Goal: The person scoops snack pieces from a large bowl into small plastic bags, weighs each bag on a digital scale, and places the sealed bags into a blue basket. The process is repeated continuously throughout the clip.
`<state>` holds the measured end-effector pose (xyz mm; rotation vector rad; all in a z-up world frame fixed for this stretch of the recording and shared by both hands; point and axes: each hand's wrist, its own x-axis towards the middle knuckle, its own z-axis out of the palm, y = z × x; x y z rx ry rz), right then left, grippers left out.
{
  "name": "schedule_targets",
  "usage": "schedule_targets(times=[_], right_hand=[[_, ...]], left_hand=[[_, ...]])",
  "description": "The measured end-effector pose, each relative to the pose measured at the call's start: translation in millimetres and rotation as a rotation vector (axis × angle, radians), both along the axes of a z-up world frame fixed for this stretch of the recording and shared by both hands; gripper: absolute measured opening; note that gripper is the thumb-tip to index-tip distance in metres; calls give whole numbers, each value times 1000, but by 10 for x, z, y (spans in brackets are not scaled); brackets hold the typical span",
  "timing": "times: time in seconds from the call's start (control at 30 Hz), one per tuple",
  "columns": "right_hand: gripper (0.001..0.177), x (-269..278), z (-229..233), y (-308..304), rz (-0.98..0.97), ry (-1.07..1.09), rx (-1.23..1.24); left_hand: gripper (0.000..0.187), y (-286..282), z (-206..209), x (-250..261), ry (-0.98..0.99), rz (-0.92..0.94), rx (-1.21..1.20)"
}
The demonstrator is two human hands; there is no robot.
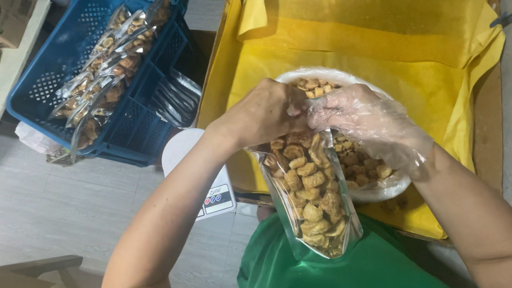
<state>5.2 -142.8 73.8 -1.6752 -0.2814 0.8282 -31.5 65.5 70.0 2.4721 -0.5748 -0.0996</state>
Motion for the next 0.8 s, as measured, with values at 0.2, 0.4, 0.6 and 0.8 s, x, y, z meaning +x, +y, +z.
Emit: schedule_targets(times=[0.2, 0.4, 0.6, 0.8], right_hand=[[38, -63, -36, -85, -132, 106, 142], [27, -11, -132, -30, -42, 99, 209], [30, 97, -223, 246, 172, 20, -20], [31, 122, -62, 758, 500, -220, -94]], left_hand=[[18, 195, -91, -150, 140, 28, 30], [20, 493, -243, -670, 186, 235, -30], [51, 560, -509, -911, 219, 496, 316], [48, 915, -400, -1065, 779, 429, -769]])
